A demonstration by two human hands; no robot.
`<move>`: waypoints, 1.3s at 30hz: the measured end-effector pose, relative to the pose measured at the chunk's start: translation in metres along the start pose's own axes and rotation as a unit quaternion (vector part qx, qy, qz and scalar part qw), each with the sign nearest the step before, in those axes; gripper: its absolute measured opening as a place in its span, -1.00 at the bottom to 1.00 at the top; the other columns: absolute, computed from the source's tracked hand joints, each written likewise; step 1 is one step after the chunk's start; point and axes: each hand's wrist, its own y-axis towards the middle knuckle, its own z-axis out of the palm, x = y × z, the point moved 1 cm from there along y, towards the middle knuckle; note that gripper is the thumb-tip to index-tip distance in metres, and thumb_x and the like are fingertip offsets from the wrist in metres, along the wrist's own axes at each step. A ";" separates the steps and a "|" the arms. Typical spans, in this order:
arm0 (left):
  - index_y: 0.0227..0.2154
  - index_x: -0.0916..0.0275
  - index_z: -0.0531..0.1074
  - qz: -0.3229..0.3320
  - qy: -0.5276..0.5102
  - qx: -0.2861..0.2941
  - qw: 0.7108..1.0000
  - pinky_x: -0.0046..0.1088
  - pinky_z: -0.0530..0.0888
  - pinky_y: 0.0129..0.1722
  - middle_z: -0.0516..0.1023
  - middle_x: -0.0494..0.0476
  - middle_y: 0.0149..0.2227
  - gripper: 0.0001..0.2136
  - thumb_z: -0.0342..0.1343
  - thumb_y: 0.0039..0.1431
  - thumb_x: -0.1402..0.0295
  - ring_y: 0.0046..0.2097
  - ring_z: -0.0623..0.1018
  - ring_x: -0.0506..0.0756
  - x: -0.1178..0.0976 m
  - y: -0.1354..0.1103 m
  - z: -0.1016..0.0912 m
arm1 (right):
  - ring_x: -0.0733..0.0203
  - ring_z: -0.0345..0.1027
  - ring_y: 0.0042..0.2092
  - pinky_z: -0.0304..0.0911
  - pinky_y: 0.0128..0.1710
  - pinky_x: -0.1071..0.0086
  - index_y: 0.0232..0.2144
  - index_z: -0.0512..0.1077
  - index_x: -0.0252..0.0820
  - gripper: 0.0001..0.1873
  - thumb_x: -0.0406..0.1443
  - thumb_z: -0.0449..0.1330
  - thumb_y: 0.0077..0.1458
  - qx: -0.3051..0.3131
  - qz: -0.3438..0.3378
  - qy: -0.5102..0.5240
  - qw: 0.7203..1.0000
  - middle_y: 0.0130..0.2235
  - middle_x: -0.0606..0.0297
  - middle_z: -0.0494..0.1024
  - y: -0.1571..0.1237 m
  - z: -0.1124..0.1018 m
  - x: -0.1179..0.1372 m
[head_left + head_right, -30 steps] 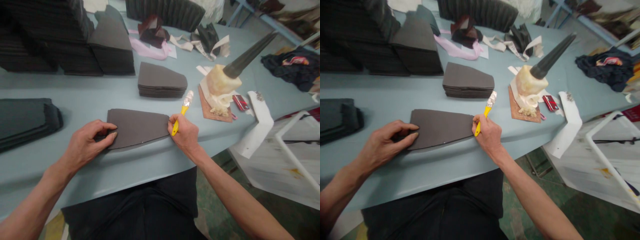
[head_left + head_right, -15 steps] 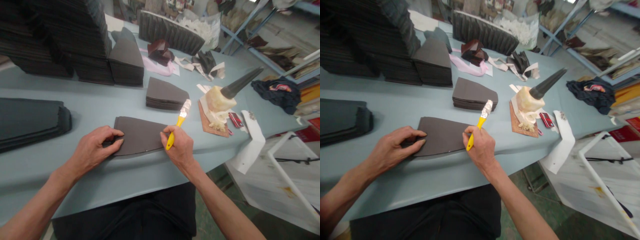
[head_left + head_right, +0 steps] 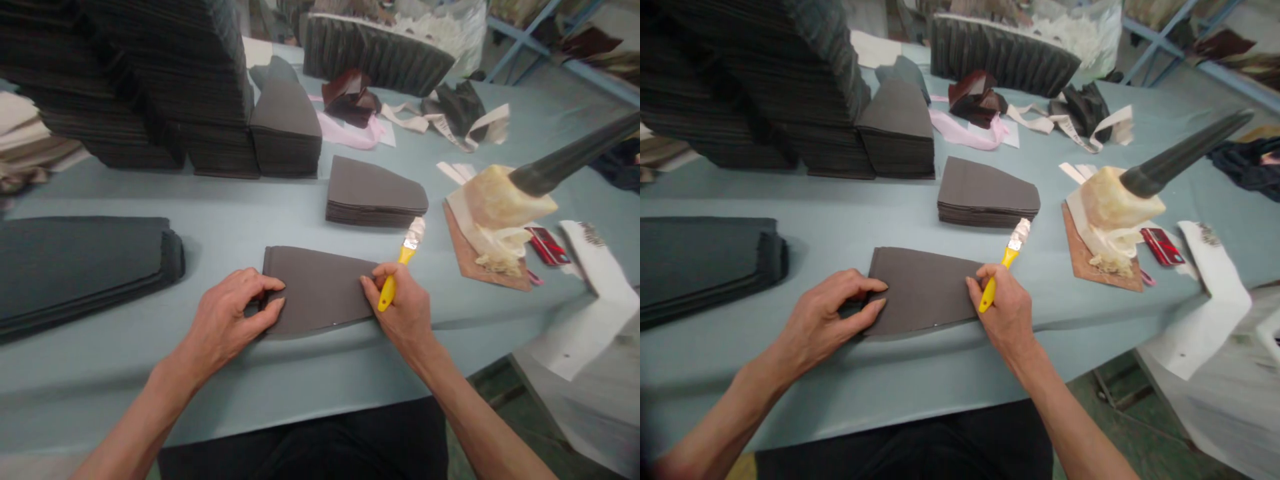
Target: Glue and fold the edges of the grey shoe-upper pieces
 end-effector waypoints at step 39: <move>-0.12 0.20 0.54 0.115 0.125 -0.017 0.985 -0.17 0.56 -0.11 0.66 0.14 -0.14 -0.87 0.08 0.46 0.41 -0.11 0.60 0.16 -0.069 0.016 0.014 | 0.23 0.47 -0.49 0.27 -0.47 0.36 -0.16 0.43 -0.06 -0.74 -0.03 0.17 0.49 0.006 -0.055 -0.053 0.997 -0.43 0.41 0.55 0.003 -0.009 0.008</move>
